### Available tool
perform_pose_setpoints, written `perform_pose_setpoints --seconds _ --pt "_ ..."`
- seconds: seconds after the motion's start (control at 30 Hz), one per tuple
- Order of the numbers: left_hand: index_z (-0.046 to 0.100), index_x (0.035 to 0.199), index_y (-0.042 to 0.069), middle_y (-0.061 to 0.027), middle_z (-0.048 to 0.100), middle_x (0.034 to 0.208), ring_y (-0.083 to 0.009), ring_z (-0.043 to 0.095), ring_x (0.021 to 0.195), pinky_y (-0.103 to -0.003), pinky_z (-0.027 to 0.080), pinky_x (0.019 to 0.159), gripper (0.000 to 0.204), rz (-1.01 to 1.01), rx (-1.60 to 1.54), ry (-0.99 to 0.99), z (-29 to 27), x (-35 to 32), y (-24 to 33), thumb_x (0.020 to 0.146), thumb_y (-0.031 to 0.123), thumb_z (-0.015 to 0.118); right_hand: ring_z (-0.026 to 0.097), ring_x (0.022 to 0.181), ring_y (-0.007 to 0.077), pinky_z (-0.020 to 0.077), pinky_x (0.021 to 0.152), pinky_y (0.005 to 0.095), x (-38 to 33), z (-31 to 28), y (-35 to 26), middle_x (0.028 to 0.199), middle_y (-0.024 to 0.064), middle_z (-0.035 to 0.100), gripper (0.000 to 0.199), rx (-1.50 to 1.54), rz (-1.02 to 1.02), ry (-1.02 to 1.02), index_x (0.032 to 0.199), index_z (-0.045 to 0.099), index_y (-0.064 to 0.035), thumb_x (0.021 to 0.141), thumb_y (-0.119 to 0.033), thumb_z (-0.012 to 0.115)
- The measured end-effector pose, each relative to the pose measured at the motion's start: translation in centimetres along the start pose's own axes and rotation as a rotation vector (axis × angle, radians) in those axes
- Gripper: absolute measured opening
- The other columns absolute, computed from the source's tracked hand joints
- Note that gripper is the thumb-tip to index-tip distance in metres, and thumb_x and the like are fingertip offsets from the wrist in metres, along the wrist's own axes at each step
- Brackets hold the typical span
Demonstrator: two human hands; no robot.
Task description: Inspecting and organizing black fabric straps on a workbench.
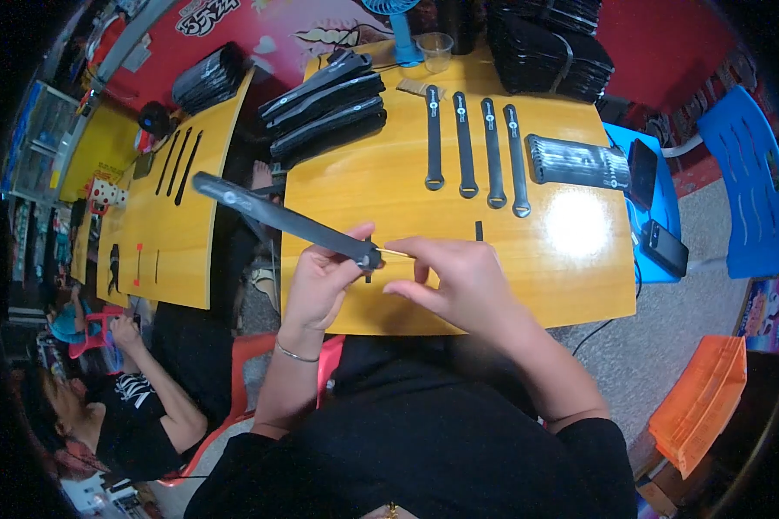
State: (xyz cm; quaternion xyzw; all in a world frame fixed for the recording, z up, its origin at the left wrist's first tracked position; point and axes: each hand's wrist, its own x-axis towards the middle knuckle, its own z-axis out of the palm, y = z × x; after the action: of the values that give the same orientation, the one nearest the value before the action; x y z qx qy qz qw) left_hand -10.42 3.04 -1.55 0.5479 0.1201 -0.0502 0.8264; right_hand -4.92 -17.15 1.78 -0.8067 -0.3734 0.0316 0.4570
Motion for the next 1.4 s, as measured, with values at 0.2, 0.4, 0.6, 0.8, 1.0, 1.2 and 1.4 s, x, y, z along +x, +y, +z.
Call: perform_pose_setpoints --seconds 0.2,0.4,0.6,0.8,1.0,1.2,1.4 --pt "0.063 0.109 -0.004 -0.0074 0.065 0.105 -0.0124 0.063 0.091 -0.024 0.050 0.083 0.024 0.041 -0.048 -0.172 0.8 -0.1 -0.3 0.085 -0.005 0.059 0.063 0.080 0.0179 0.0485 0.061 0.0277 0.7 1.7 1.5 0.098 0.0065 0.062 0.027 0.138 -0.168 0.097 0.098 0.070 -0.0074 0.071 -0.008 0.076" --pt "0.065 0.099 -0.004 -0.0059 0.067 0.092 -0.0127 0.063 0.085 -0.025 0.050 0.078 0.016 0.096 0.491 -0.254 -0.6 -0.8 -1.2 0.084 0.001 0.063 0.065 0.077 0.0156 0.0517 0.068 0.0259 0.8 0.9 2.0 0.092 0.0092 0.066 0.015 0.326 -0.078 0.070 0.092 0.068 -0.0028 0.077 -0.001 0.069" --pt "0.057 0.103 -0.002 -0.0048 0.061 0.091 -0.0135 0.059 0.078 -0.027 0.049 0.071 0.023 0.034 0.378 -0.318 -0.5 -2.3 -1.9 0.080 0.001 0.060 0.067 0.073 0.0198 0.0503 0.060 0.0281 1.6 -1.1 -0.2 0.084 0.0096 0.066 0.010 0.275 -0.124 0.062 0.089 0.063 -0.0044 0.080 -0.005 0.066" --pt "0.046 0.107 0.004 -0.0052 0.052 0.088 -0.0101 0.047 0.063 -0.025 0.043 0.059 0.023 -0.092 -0.189 -0.329 0.0 -1.4 0.1 0.086 -0.006 0.044 0.064 0.063 0.0220 0.0497 0.059 0.0295 2.1 -0.3 -0.8 0.076 0.0088 0.064 0.009 0.147 -0.318 -0.033 0.090 0.062 -0.0079 0.082 -0.008 0.065" --pt "0.043 0.102 0.007 0.0056 0.034 0.071 -0.0014 0.027 0.048 -0.017 0.022 0.043 0.007 -0.440 -0.078 -0.581 -2.6 -2.9 -0.7 0.096 0.008 0.046 0.064 0.077 0.0168 0.0505 0.074 0.0279 3.0 -5.5 2.1 0.083 0.0067 0.060 0.007 0.345 0.051 0.297 0.088 0.058 -0.0024 0.090 -0.002 0.052" --pt "0.043 0.100 0.007 0.0052 0.035 0.068 -0.0014 0.029 0.049 -0.018 0.021 0.042 0.008 -0.528 -0.082 -0.450 -8.1 -5.3 0.3 0.094 0.007 0.049 0.063 0.079 0.0092 0.0466 0.069 0.0215 7.3 -11.6 1.9 0.087 0.0088 0.067 0.011 0.171 -0.126 0.519 0.096 0.057 -0.0041 0.096 -0.011 0.049" --pt "0.044 0.102 0.005 0.0014 0.039 0.072 -0.0063 0.036 0.052 -0.021 0.031 0.049 0.012 -0.379 -0.281 -0.233 -11.2 -5.8 -0.3 0.092 0.011 0.048 0.053 0.066 0.0071 0.0347 0.053 0.0167 11.5 -13.4 3.2 0.083 0.0053 0.064 0.011 -0.216 -0.381 0.588 0.102 0.061 -0.0064 0.092 -0.007 0.056"
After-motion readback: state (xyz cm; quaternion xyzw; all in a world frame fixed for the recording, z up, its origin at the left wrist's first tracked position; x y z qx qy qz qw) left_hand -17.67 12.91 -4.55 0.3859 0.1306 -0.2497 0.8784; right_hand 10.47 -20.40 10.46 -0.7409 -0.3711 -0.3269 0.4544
